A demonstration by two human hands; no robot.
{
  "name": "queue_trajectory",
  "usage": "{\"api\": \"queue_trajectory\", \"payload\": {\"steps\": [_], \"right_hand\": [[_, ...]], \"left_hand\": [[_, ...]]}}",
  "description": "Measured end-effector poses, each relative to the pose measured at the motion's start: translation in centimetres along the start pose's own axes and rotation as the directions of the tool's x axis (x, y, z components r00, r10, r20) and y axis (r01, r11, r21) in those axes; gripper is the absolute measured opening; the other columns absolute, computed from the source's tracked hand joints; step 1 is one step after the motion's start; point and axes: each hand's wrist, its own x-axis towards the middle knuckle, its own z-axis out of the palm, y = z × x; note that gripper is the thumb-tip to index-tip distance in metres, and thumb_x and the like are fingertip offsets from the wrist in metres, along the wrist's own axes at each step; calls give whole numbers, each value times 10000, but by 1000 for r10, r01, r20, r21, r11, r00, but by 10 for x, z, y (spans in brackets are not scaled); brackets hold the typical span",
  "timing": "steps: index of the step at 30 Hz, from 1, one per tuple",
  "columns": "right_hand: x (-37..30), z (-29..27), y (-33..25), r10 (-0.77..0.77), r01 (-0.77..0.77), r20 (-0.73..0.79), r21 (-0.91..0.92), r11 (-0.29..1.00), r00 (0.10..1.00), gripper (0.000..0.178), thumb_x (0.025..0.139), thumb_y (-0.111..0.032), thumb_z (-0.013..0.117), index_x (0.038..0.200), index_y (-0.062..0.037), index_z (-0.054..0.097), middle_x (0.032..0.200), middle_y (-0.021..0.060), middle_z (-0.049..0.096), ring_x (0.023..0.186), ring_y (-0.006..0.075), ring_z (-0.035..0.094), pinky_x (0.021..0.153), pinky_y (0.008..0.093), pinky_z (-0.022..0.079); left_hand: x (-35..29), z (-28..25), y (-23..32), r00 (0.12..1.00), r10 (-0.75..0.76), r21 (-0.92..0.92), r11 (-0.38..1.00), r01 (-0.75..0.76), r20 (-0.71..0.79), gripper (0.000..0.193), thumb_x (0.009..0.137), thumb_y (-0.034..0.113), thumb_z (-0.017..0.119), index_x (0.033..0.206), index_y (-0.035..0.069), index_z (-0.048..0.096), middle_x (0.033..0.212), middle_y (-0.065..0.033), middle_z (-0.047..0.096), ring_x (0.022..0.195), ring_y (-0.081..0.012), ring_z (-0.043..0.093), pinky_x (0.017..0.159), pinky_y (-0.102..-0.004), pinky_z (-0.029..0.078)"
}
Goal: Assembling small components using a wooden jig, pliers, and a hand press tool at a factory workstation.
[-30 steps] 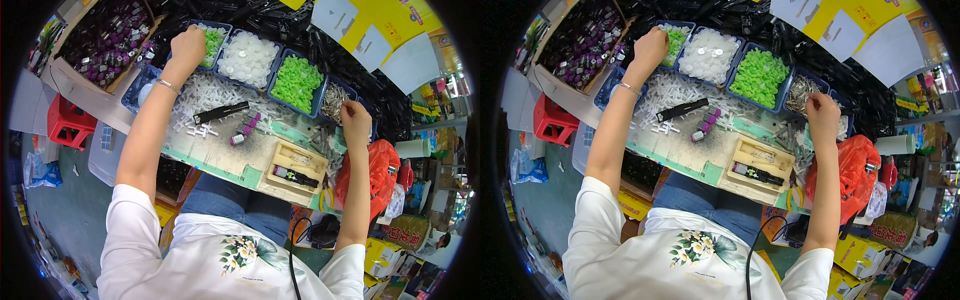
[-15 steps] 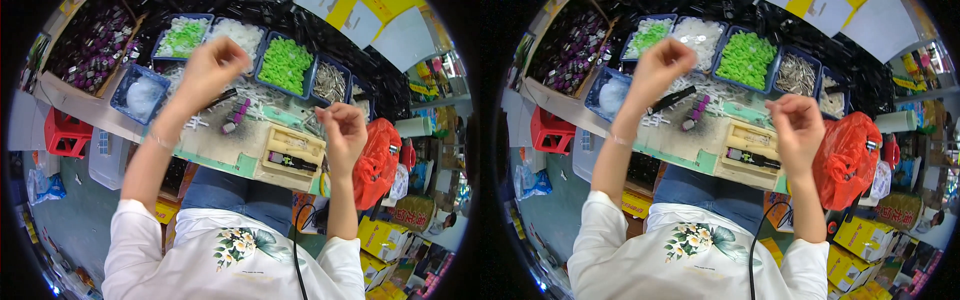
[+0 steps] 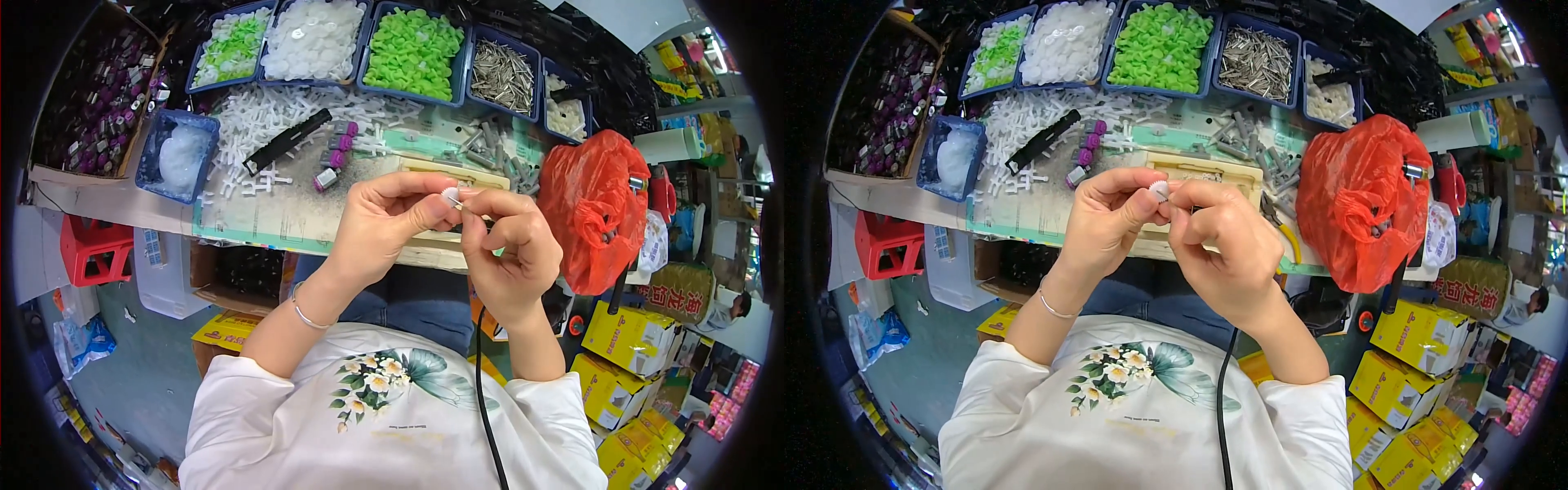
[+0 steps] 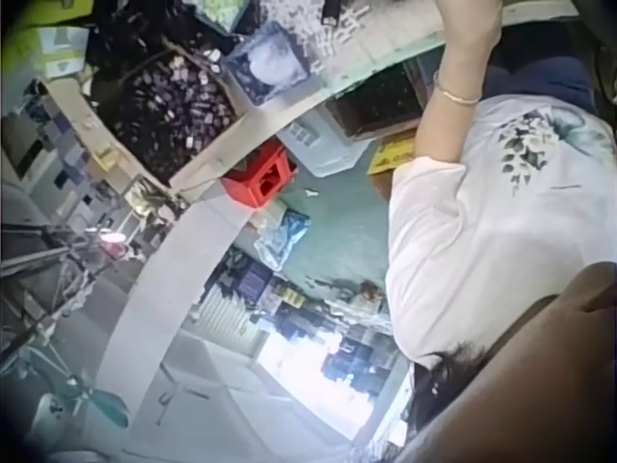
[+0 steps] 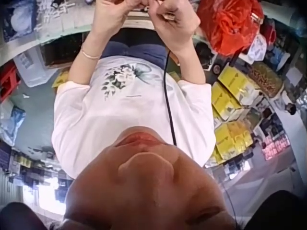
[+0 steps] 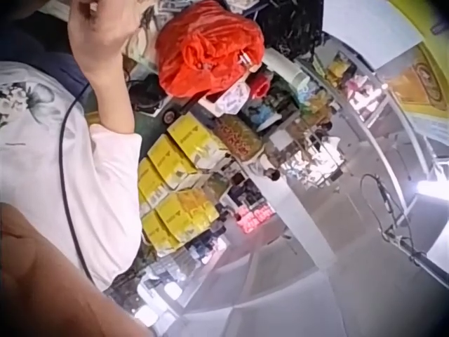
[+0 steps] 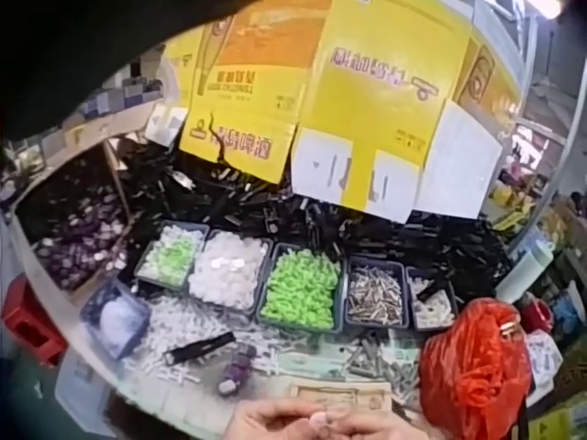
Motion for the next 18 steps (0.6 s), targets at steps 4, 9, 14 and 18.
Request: {"api": "queue_trajectory", "payload": {"steps": [4,9,14,18], "right_hand": [[-4,0,1,-7,7,12,-21,1000,1000,280,741,151,624,718,-38,418,846,150,625,834,258,660,703,318,537],[-5,4,-2,-77,90,75,-187,978,994,274,715,140,653,731,-42,449,811,133,631,800,226,659,692,299,521],[-20,2,-1,247,-247,36,17,969,968,206,701,118,671,769,-2,517,818,94,643,791,178,648,698,290,525],[-18,-5,-4,367,-375,123,52,925,922,173,715,91,670,867,38,606,825,91,660,787,153,654,688,265,529]], "left_hand": [[-5,0,-1,999,-49,-71,996,48,-12,195,864,64,634,1044,-9,647,933,-82,667,793,-132,642,706,-254,541],[-9,-2,-5,997,71,178,982,-65,-27,231,859,20,617,1088,-13,620,916,-97,644,813,-157,649,725,-265,551],[-16,-2,3,958,254,626,728,-279,131,322,795,-9,686,1104,-12,596,915,-92,638,824,-147,640,727,-249,525],[-20,-3,7,964,229,615,744,-261,132,393,787,8,703,1145,-5,542,916,-87,638,826,-147,641,731,-254,521]]}}
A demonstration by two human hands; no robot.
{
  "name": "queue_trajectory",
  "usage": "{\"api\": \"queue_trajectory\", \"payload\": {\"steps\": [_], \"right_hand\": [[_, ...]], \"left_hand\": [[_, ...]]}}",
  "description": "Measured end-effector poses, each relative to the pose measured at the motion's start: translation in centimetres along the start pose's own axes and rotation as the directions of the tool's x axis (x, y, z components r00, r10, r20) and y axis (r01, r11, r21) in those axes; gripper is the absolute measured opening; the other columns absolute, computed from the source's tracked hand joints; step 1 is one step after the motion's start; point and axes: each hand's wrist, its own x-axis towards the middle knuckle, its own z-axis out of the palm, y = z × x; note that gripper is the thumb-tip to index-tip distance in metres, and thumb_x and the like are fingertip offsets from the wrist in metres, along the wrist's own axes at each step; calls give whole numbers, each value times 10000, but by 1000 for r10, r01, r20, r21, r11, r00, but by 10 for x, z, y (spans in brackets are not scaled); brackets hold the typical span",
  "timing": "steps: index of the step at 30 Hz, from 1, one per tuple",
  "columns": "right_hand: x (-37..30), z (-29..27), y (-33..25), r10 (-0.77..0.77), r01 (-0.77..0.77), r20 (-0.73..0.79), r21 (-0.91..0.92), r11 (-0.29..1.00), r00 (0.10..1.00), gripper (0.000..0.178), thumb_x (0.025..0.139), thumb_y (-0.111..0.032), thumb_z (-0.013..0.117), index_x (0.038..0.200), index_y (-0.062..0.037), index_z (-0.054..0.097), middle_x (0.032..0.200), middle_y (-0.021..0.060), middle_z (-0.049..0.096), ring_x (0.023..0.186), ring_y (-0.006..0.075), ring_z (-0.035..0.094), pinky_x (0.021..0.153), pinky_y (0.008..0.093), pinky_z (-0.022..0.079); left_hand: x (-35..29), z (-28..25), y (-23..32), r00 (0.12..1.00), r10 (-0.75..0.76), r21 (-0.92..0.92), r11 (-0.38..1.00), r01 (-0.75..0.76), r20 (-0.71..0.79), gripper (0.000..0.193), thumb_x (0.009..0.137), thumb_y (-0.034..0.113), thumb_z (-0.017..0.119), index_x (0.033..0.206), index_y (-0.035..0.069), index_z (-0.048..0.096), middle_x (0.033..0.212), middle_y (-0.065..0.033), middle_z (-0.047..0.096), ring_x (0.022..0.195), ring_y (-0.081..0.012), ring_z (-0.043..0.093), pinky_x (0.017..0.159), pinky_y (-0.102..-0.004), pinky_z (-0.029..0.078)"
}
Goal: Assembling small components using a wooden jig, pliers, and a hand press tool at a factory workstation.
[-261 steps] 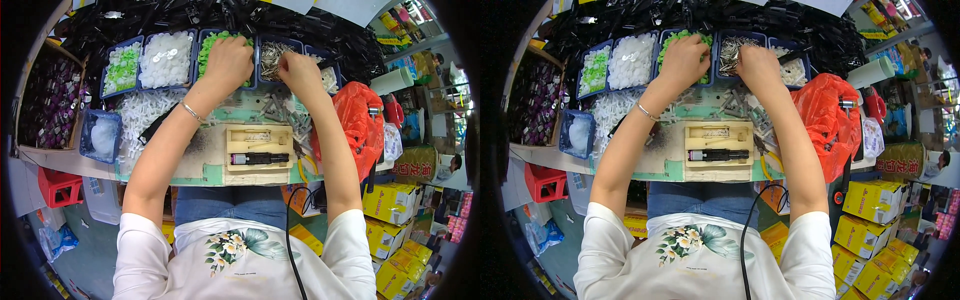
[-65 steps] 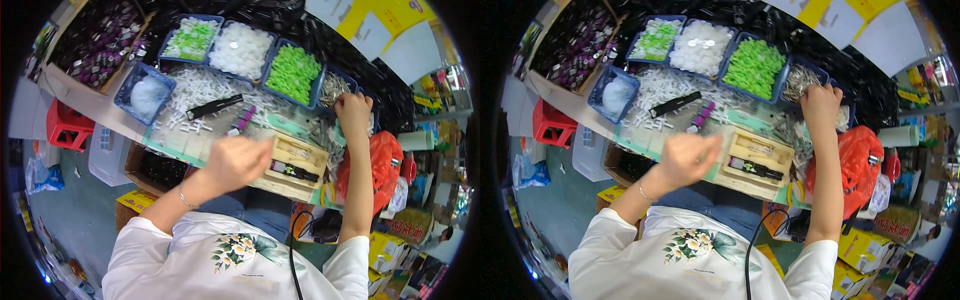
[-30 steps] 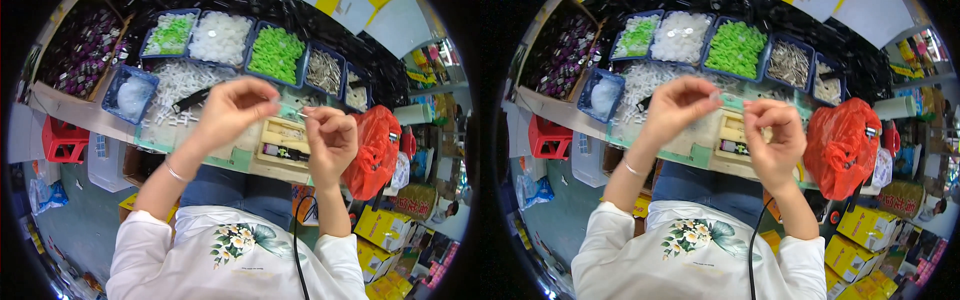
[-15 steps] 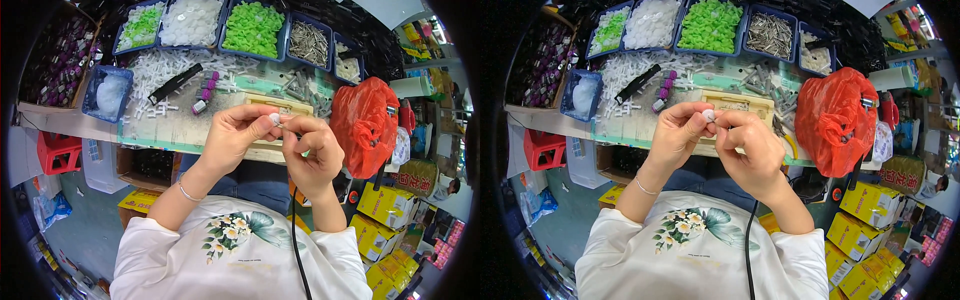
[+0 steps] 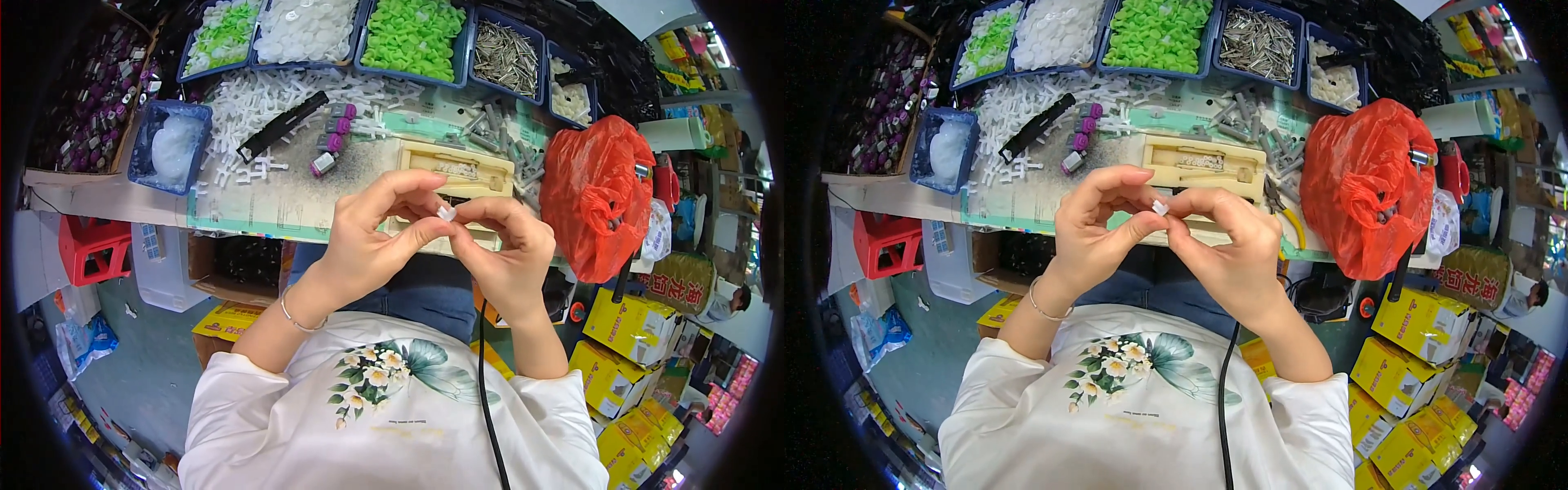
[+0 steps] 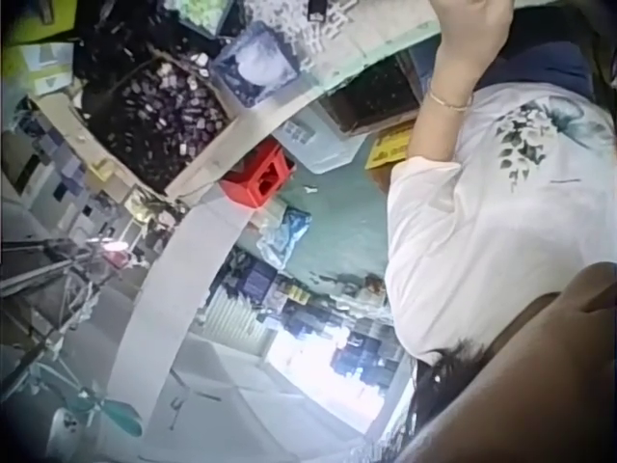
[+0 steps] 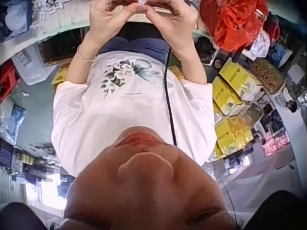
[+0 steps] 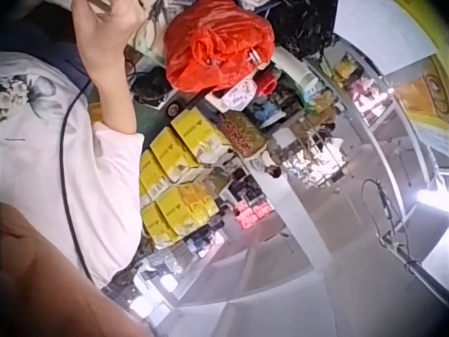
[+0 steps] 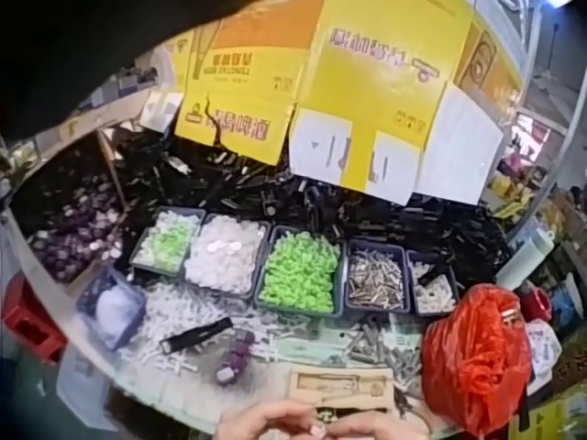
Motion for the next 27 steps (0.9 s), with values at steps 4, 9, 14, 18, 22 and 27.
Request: {"api": "queue_trajectory", "payload": {"steps": [4,9,14,18,22,27], "right_hand": [[3,-10,-5,-101,112,120,-95,989,988,186,696,85,682,868,21,651,814,89,683,735,161,670,654,255,528],[-2,-23,-4,-157,208,276,-168,964,948,194,672,50,705,847,-15,652,768,93,664,683,231,660,593,281,507],[-12,-26,19,-152,208,160,-434,877,975,153,673,31,693,791,-30,619,768,86,539,700,254,550,593,333,439],[-4,-26,48,-141,212,173,-518,829,975,131,682,-29,700,785,-43,621,799,82,521,767,252,529,673,339,419],[5,-27,54,-120,247,268,-510,824,956,128,681,-48,700,777,-52,616,801,72,522,779,247,526,697,337,407],[16,-32,47,-118,324,408,-485,812,905,147,664,-54,693,787,-67,613,802,60,521,801,246,526,732,344,399]], "left_hand": [[2,-9,3,989,10,14,1000,-12,145,451,793,15,700,1191,6,489,916,-92,643,818,-147,642,725,-265,525],[2,-10,8,949,-92,7,996,94,301,461,782,27,712,1187,6,493,908,-94,641,796,-141,641,719,-272,531],[-1,-2,3,969,-13,360,929,-80,249,376,741,117,730,1071,12,584,900,-94,628,793,-221,638,666,-320,520],[-6,3,-19,931,220,712,600,-365,292,311,672,158,746,950,57,652,957,-36,617,842,-224,565,718,-345,449],[-12,9,-33,914,244,772,490,-404,324,285,700,176,722,960,77,660,972,-28,615,872,-197,560,731,-331,413],[-17,10,-46,895,300,808,400,-433,331,291,702,155,696,988,106,673,1001,-9,618,870,-173,549,726,-311,371]]}}
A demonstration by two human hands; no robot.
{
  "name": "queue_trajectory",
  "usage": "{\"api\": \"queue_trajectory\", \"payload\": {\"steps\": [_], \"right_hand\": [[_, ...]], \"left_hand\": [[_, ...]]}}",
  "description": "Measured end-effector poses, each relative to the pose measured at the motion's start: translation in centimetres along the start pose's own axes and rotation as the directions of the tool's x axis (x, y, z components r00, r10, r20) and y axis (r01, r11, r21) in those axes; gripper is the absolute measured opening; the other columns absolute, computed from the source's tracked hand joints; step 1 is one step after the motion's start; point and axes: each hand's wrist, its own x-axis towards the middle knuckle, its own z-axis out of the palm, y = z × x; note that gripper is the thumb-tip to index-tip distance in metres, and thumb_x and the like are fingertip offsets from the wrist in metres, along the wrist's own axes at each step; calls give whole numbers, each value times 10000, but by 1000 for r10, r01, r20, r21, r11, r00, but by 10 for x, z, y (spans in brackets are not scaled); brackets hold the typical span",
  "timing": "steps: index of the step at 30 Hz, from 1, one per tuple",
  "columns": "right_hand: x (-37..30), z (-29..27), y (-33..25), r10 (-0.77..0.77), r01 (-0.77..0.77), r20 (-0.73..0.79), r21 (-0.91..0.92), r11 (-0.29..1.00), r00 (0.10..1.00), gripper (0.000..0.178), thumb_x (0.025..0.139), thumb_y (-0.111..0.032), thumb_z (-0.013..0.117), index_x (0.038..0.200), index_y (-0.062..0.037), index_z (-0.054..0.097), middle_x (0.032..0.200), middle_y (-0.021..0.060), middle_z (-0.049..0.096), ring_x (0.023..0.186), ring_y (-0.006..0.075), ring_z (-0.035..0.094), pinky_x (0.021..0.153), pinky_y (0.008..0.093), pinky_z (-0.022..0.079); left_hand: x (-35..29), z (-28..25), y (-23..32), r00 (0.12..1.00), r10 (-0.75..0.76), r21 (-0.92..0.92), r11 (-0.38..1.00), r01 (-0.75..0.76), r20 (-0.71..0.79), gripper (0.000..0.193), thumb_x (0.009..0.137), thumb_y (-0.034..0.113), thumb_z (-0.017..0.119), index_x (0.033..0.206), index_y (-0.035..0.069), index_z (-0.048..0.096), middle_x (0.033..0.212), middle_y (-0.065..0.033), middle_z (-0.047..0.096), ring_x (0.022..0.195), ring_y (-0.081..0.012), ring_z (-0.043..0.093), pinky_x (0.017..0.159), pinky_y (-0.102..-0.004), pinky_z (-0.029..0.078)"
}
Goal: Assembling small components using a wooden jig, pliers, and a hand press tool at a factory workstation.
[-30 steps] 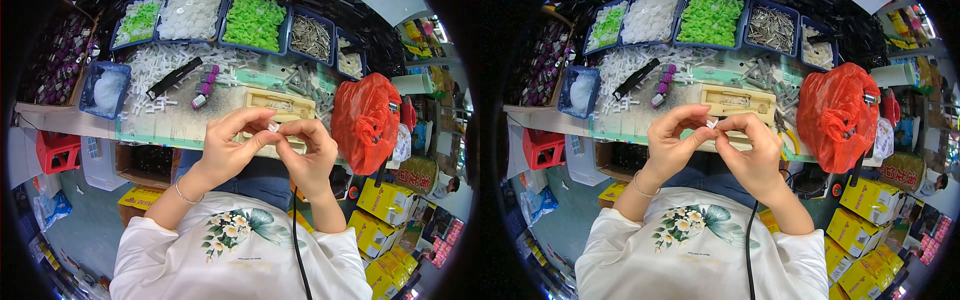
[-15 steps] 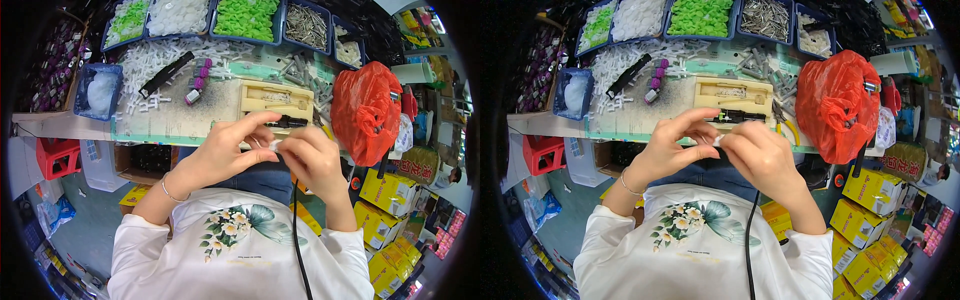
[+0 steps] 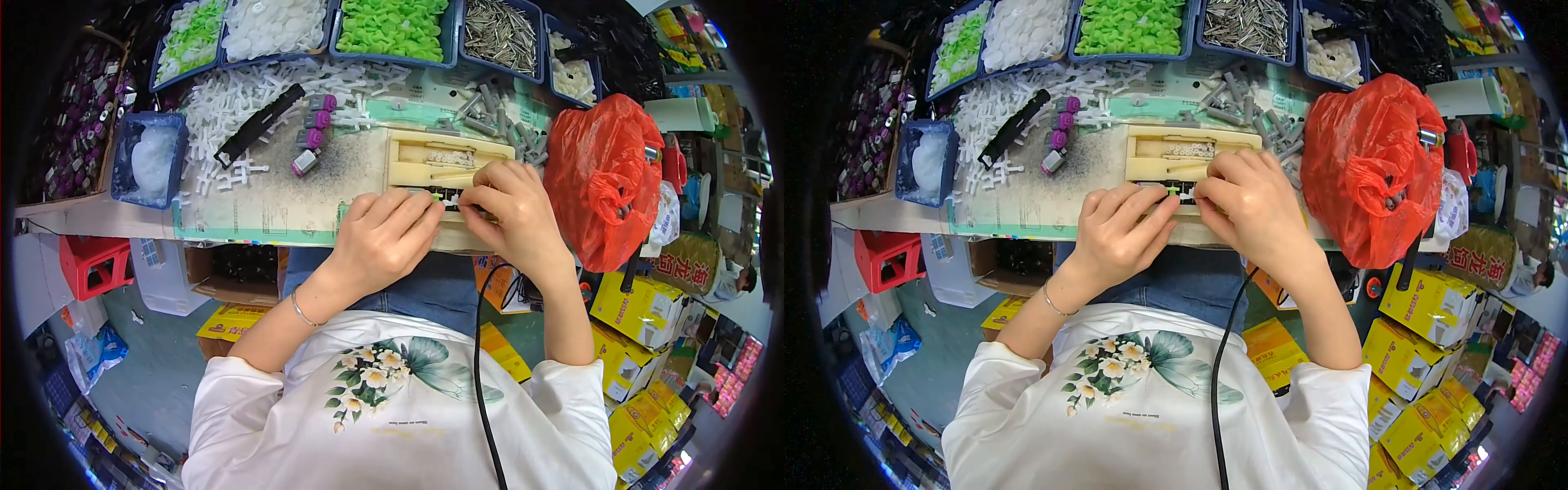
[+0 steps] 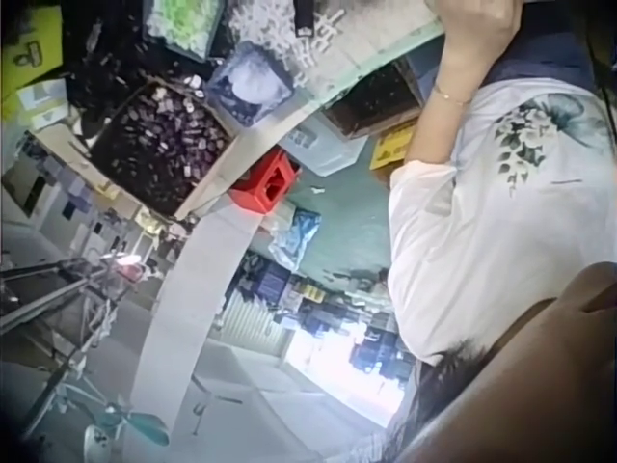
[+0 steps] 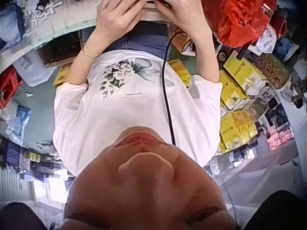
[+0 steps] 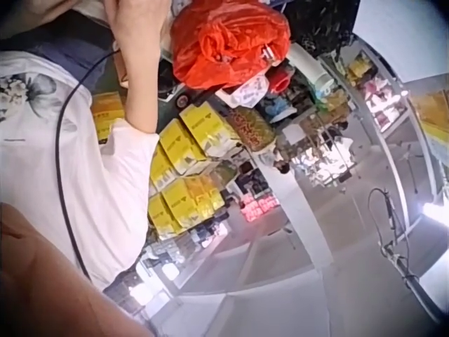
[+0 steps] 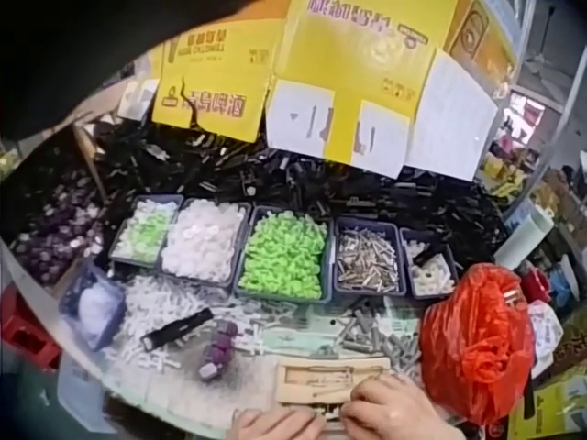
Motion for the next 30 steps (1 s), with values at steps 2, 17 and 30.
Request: {"api": "queue_trajectory", "payload": {"steps": [2,17,30], "right_hand": [[3,-3,0,-12,12,24,2,1000,1000,149,662,-53,690,786,-63,607,804,63,521,803,249,528,734,345,402],[-2,-10,3,25,-25,83,6,1000,996,184,682,-56,686,860,-59,638,860,61,556,831,253,536,796,349,396],[0,-4,-7,16,-14,37,-69,998,999,215,681,-108,691,890,-58,675,805,54,561,831,230,539,830,350,379]], "left_hand": [[-1,2,0,1000,4,8,1000,-4,-13,296,693,154,699,985,110,675,1001,-6,619,869,-169,547,731,-308,367],[-6,5,0,996,44,45,998,-40,-83,328,667,149,709,993,120,683,992,10,611,849,-149,536,750,-300,343],[-8,14,31,986,106,389,909,-147,125,379,700,181,634,1058,60,659,863,39,547,763,-108,492,723,-271,292]]}}
